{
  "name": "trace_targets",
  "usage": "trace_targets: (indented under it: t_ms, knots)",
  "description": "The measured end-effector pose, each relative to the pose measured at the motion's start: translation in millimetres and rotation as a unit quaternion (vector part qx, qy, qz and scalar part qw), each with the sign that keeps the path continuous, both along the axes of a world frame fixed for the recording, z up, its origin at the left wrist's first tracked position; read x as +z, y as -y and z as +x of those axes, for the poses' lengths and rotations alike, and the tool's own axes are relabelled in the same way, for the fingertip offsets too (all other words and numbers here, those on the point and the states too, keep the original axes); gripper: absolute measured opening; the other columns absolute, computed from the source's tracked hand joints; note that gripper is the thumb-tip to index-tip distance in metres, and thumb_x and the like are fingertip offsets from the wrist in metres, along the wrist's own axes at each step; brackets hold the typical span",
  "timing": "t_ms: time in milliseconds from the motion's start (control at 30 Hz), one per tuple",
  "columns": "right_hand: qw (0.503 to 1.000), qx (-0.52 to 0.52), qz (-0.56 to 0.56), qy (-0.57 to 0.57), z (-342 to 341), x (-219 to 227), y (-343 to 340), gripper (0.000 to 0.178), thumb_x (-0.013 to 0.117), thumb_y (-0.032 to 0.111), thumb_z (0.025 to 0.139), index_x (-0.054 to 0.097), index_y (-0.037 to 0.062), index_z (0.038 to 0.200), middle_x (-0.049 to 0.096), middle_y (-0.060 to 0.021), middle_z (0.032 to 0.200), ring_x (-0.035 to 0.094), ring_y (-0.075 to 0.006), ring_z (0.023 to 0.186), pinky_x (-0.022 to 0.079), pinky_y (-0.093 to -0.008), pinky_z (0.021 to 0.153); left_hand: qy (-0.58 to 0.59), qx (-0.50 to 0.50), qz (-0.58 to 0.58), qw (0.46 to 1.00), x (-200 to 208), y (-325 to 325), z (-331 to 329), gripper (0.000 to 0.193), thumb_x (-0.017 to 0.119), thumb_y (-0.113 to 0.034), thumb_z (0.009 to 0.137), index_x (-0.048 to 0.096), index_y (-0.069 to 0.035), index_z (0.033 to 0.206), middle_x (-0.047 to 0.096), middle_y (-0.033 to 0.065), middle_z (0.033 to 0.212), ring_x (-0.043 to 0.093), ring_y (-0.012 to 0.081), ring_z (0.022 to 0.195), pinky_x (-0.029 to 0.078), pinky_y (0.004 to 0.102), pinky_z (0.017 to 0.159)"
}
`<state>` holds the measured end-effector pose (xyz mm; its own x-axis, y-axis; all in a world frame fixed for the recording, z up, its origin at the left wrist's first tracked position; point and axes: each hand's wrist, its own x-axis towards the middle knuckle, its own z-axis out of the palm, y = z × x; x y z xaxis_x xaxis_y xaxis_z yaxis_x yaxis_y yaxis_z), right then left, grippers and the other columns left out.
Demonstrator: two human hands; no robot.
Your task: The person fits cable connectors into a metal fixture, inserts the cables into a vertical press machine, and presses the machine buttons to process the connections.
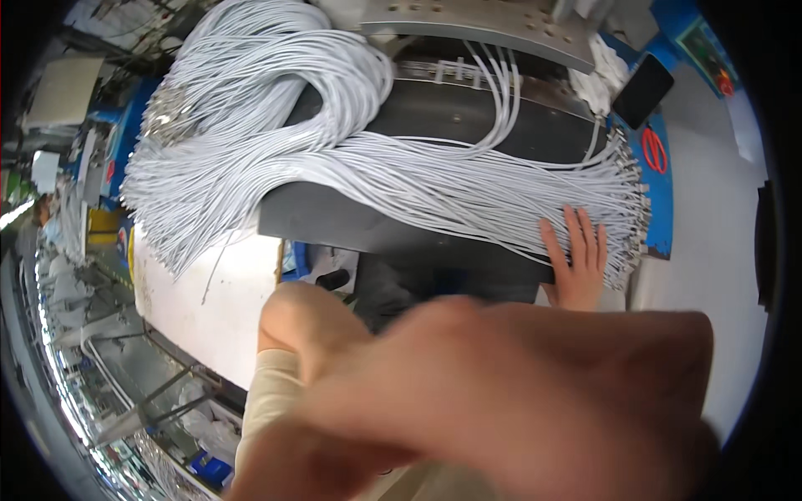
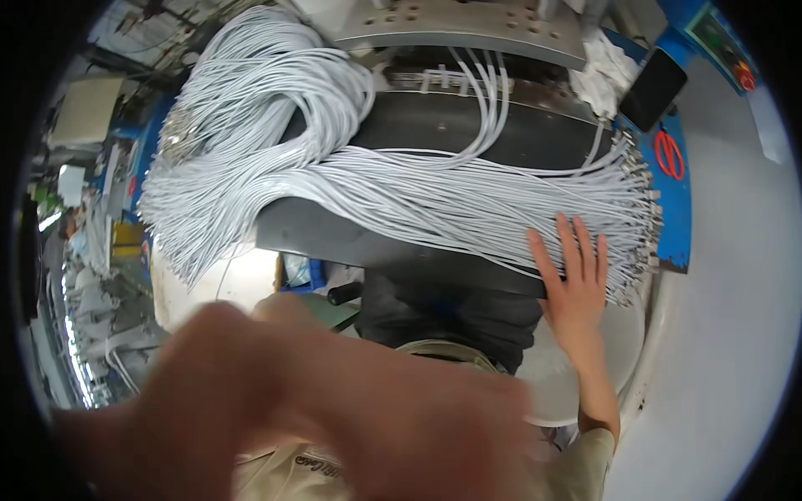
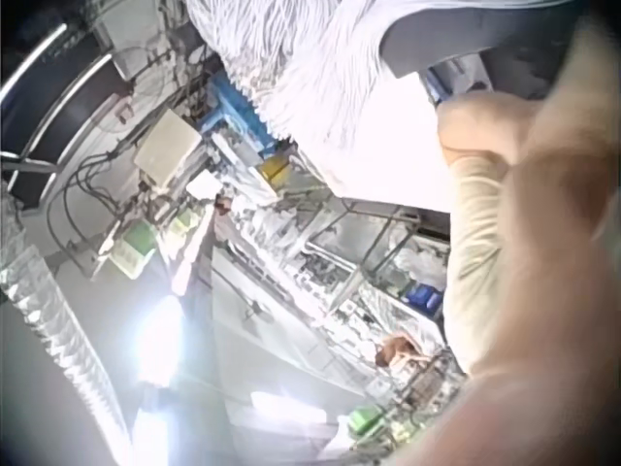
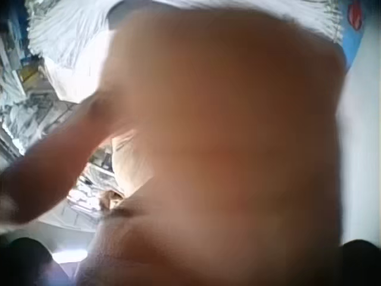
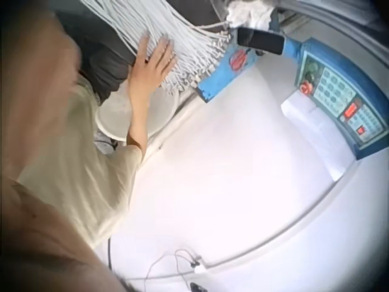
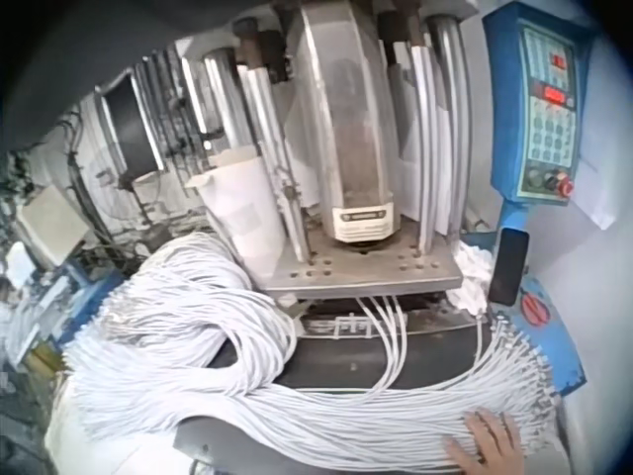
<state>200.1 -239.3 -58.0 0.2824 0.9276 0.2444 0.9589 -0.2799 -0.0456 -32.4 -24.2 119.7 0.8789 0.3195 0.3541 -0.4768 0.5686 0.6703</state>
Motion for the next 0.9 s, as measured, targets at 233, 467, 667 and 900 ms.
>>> trace_targets:
  t_ms: [233,467,667,900]
  knots:
    - [1.0,0.0,0.002,-0.004,-1.9,4.3,-0.6,0.108,0.088,0.007,0.051,0.051,0.0208,0.151,0.038,-0.0125,0.162,0.037,-0.0374,0.149,0.027,-0.0582,0.122,-0.027,-0.004,0.002,1.0,0.1,33.7,33.3,0.03,0.057,-0.028,0.105,0.06,0.002,0.103,0.069,0.0146,0.094,0.063,0.0214,0.078,0.052,0.0307,0.072]
    - [1.0,0.025,0.012,-0.006,1.3,-2.1,-9.4,0.108,0.09,0.009,0.052,0.05,0.0198,0.152,0.036,-0.0164,0.162,0.036,-0.0401,0.149,0.025,-0.0606,0.122,0.011,-0.083,0.004,0.996,22.7,23.8,30.8,0.032,0.057,-0.029,0.106,0.06,0.002,0.101,0.07,0.0146,0.094,0.062,0.0205,0.076,0.051,0.0283,0.071]
    - [0.999,0.03,0.007,-0.034,-2.4,11.3,1.4,0.11,0.091,0.009,0.054,0.047,0.019,0.155,0.036,-0.0189,0.161,0.032,-0.0425,0.15,0.023,-0.0631,0.122,-0.214,0.044,-0.084,0.972,47.0,67.6,50.3,0.034,0.063,-0.03,0.1,0.058,0.003,0.11,0.067,0.0167,0.095,0.062,0.0222,0.082,0.053,0.033,0.075]
    - [0.918,0.023,0.085,-0.387,13.7,62.6,-35.7,0.095,0.083,0.017,0.079,0.033,0.0148,0.16,0.053,-0.0228,0.145,0.056,-0.0359,0.13,0.044,-0.0532,0.11,-0.049,0.044,0.271,0.96,15.9,52.9,71.1,0.025,0.061,-0.009,0.098,0.054,0.002,0.12,0.061,0.0134,0.097,0.066,0.0233,0.09,0.055,0.0423,0.076]
